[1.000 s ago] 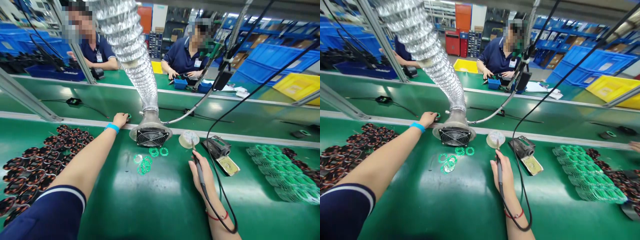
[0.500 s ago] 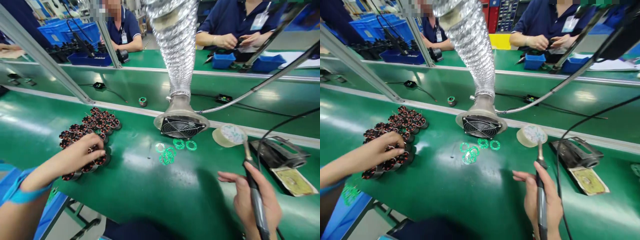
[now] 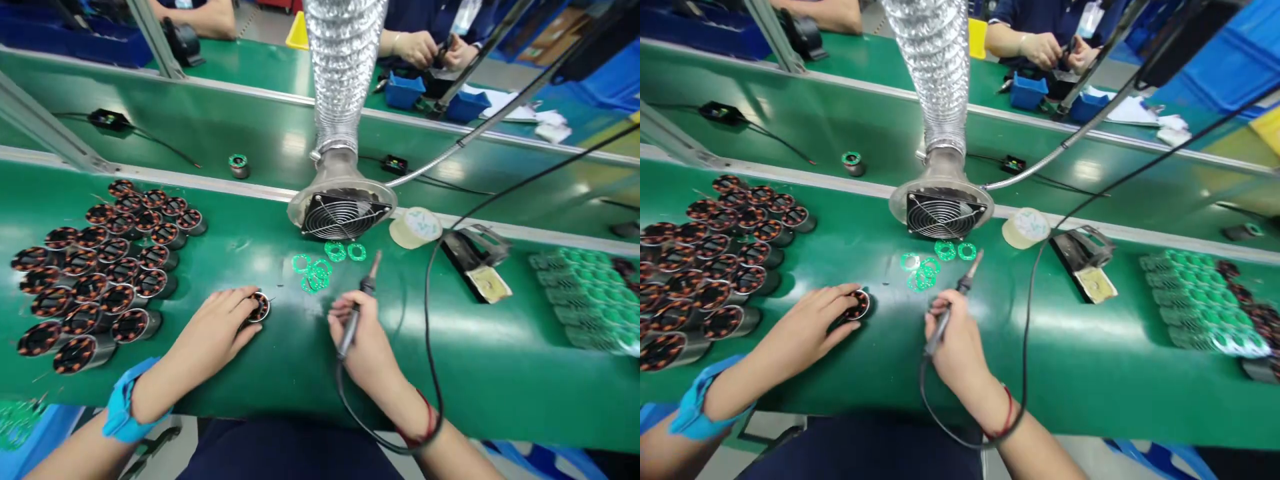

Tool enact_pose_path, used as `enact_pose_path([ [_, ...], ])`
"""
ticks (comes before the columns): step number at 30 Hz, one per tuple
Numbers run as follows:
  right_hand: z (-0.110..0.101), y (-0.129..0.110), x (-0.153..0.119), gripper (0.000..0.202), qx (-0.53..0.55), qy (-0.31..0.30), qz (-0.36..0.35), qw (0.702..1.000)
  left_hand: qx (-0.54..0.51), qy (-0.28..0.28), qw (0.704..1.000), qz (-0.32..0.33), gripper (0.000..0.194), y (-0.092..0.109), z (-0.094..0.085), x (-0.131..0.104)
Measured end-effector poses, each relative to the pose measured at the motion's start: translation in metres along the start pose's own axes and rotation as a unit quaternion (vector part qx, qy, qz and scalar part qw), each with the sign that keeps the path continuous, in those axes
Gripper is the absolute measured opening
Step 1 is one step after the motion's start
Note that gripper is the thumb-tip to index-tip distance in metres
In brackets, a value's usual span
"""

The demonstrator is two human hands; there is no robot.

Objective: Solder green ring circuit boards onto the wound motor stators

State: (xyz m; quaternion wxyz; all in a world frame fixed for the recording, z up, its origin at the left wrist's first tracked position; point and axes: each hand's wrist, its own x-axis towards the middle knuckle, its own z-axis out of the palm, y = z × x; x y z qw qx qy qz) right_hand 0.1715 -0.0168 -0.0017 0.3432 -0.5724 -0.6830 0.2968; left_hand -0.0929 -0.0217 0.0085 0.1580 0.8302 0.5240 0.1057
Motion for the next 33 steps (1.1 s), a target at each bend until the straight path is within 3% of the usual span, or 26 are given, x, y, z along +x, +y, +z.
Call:
enact_pose_path([
  [4,0.025,-0.001,0.01,0.032,-0.07,-0.02,-0.002,0.997,-0.114,-0.004,0.993,-0.003,0.033,-0.004,0.012,0.015],
  [6,0.031,0.002,0.019,0.033,-0.101,-0.026,-0.006,0.994,-0.134,-0.007,0.991,-0.024,0.042,-0.005,0.016,0.02],
  [8,0.033,0.007,0.028,0.036,-0.123,-0.039,-0.014,0.991,-0.143,-0.013,0.989,-0.031,0.039,-0.004,0.018,0.024],
  [11,0.028,0.011,0.033,0.04,-0.129,-0.056,-0.027,0.99,-0.19,-0.009,0.981,-0.034,0.035,0.002,0.017,0.029],
  [16,0.005,0.016,0.018,0.04,-0.135,-0.087,-0.067,0.985,-0.269,-0.056,0.959,-0.061,0.041,0.014,0.009,0.034],
  [20,-0.002,0.018,0.006,0.041,-0.132,-0.055,-0.075,0.987,-0.239,-0.067,0.967,-0.05,0.035,0.021,0.001,0.042],
  [24,0.009,0.015,0.011,0.044,-0.151,0.003,-0.002,0.989,-0.12,-0.076,0.988,0.055,0.03,0.026,-0.003,0.052],
  [28,0.01,0.011,0.02,0.054,-0.165,-0.044,0.011,0.985,-0.033,-0.093,0.988,0.117,0.032,0.026,0.001,0.057],
  [33,-0.012,0.017,0.009,0.052,-0.057,-0.137,-0.093,0.984,-0.081,-0.097,0.983,0.133,0.039,0.017,0.01,0.053],
])
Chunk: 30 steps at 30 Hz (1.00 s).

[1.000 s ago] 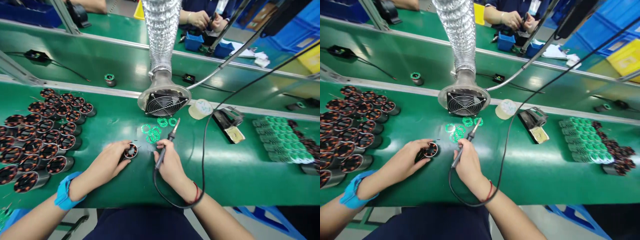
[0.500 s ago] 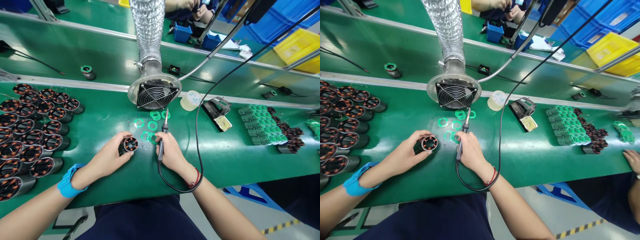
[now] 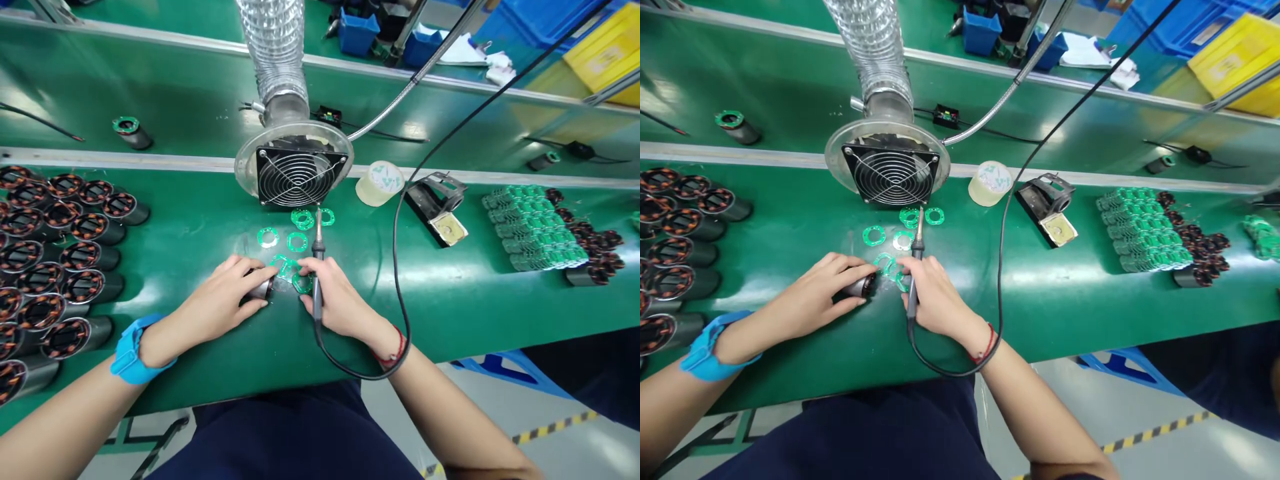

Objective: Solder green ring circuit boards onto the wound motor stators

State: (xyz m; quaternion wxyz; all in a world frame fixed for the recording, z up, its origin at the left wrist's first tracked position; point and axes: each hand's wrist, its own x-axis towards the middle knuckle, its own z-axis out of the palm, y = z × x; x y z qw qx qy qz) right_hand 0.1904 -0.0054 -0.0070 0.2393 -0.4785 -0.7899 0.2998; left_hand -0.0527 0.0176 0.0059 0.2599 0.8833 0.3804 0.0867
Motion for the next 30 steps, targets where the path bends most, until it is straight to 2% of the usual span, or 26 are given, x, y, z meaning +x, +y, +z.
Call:
enact_pose_path([
  [3,-0.008,0.003,-0.016,0.04,0.028,0.044,-0.032,0.998,-0.051,0.016,0.998,-0.015,0.041,0.0,0.003,-0.001],
  [6,-0.009,0.001,-0.03,0.038,0.071,0.101,-0.039,0.992,-0.076,0.031,0.996,-0.023,0.039,0.005,0.004,0.005],
  [11,0.004,-0.008,-0.053,0.018,0.148,0.242,0.052,0.958,-0.059,0.029,0.998,0.025,0.032,0.008,0.005,0.016],
  [13,0.011,-0.009,-0.061,0.013,0.184,0.272,0.089,0.94,-0.054,0.029,0.998,0.032,0.033,0.006,0.006,0.016],
  [20,0.014,-0.008,-0.068,0.006,0.213,0.245,0.116,0.939,-0.05,0.045,0.996,0.055,0.035,-0.001,0.007,0.013],
  [25,0.012,-0.008,-0.066,0.01,0.217,0.226,0.112,0.943,-0.054,0.041,0.996,0.054,0.036,-0.002,0.009,0.013],
  [30,0.011,-0.011,-0.066,0.008,0.189,0.245,0.106,0.945,-0.046,0.055,0.995,0.066,0.035,-0.002,0.011,0.015],
])
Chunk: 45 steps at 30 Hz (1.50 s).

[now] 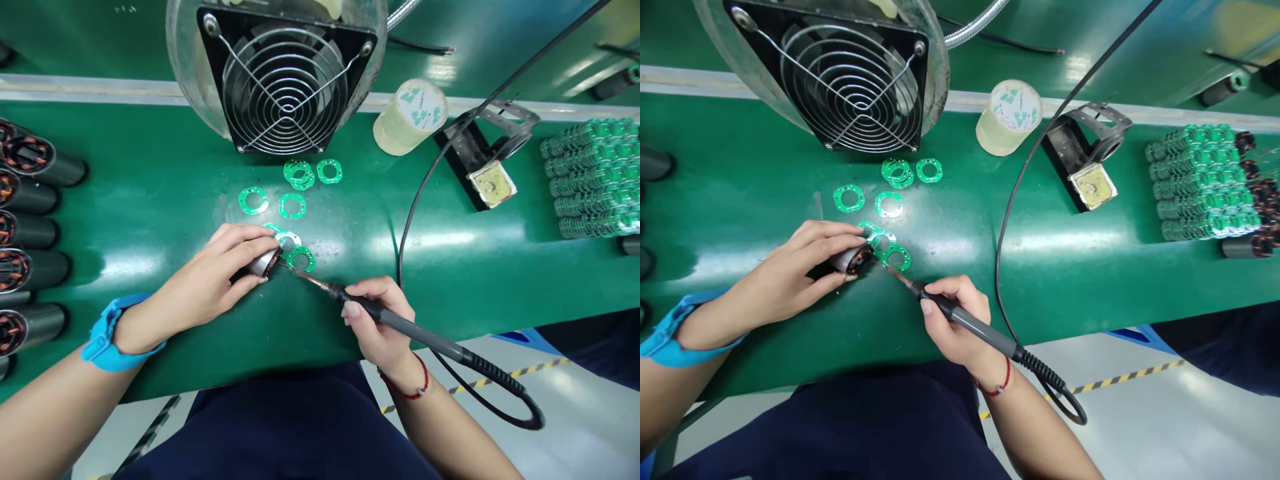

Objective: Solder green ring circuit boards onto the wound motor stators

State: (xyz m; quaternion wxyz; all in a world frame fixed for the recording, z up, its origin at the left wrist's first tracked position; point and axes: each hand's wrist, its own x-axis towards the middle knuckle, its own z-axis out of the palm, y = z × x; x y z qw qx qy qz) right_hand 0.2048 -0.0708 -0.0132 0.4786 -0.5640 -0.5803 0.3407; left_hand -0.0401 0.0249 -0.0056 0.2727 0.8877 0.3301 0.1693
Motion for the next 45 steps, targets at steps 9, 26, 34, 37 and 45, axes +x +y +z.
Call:
enact_pose_path([
  [9,-0.002,-0.005,0.004,0.01,-0.039,-0.013,-0.027,0.999,0.031,0.004,0.999,0.037,0.035,0.0,0.001,0.0],
  [26,0.0,-0.003,-0.006,0.017,-0.099,-0.006,-0.117,0.988,0.047,0.016,0.997,0.062,0.035,-0.001,0.002,-0.003],
  [34,-0.001,-0.003,-0.007,0.015,-0.107,-0.022,-0.099,0.989,0.04,0.014,0.998,0.049,0.034,0.0,0.003,-0.005],
  [37,0.0,-0.005,-0.006,0.016,-0.118,-0.023,-0.091,0.989,0.035,0.013,0.998,0.041,0.034,0.001,0.003,-0.005],
  [45,0.0,-0.002,-0.008,0.016,-0.096,-0.019,-0.107,0.989,0.045,0.016,0.997,0.055,0.034,-0.001,0.003,-0.004],
])
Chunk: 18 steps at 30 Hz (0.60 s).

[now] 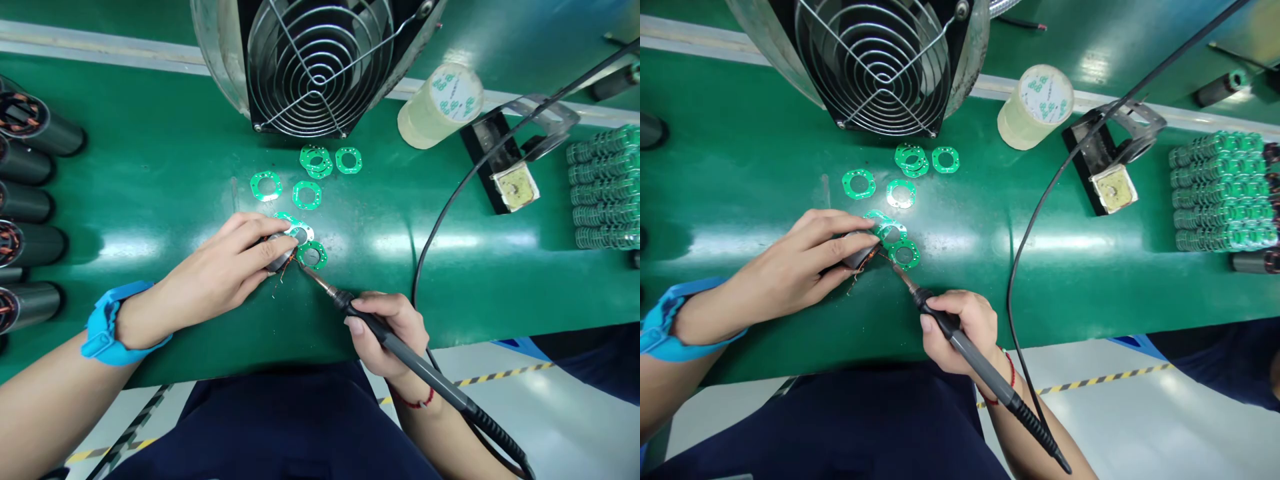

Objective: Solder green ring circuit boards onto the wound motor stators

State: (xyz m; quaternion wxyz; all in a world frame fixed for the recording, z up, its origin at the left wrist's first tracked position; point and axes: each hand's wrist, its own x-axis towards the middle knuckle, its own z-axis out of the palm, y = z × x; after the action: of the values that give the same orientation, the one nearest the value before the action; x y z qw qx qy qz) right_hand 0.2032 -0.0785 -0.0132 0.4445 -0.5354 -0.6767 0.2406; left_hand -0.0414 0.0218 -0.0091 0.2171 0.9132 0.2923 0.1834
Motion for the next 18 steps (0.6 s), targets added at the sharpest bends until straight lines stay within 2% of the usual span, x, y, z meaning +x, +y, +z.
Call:
enact_pose_path([
  [6,0.002,0.003,-0.003,0.024,0.018,0.025,0.02,0.999,0.012,-0.007,1.0,-0.012,0.032,0.001,0.0,-0.001],
  [12,0.005,-0.002,0.007,0.047,0.002,-0.095,0.011,0.995,0.032,-0.004,0.999,0.008,0.031,0.003,0.0,-0.001],
  [14,0.005,-0.005,0.01,0.044,0.006,-0.109,0.012,0.994,0.046,-0.003,0.999,0.02,0.03,0.004,0.0,0.0],
  [18,0.006,-0.008,0.014,0.029,-0.031,-0.099,0.035,0.994,0.071,0.0,0.997,0.03,0.029,0.008,-0.001,0.001],
])
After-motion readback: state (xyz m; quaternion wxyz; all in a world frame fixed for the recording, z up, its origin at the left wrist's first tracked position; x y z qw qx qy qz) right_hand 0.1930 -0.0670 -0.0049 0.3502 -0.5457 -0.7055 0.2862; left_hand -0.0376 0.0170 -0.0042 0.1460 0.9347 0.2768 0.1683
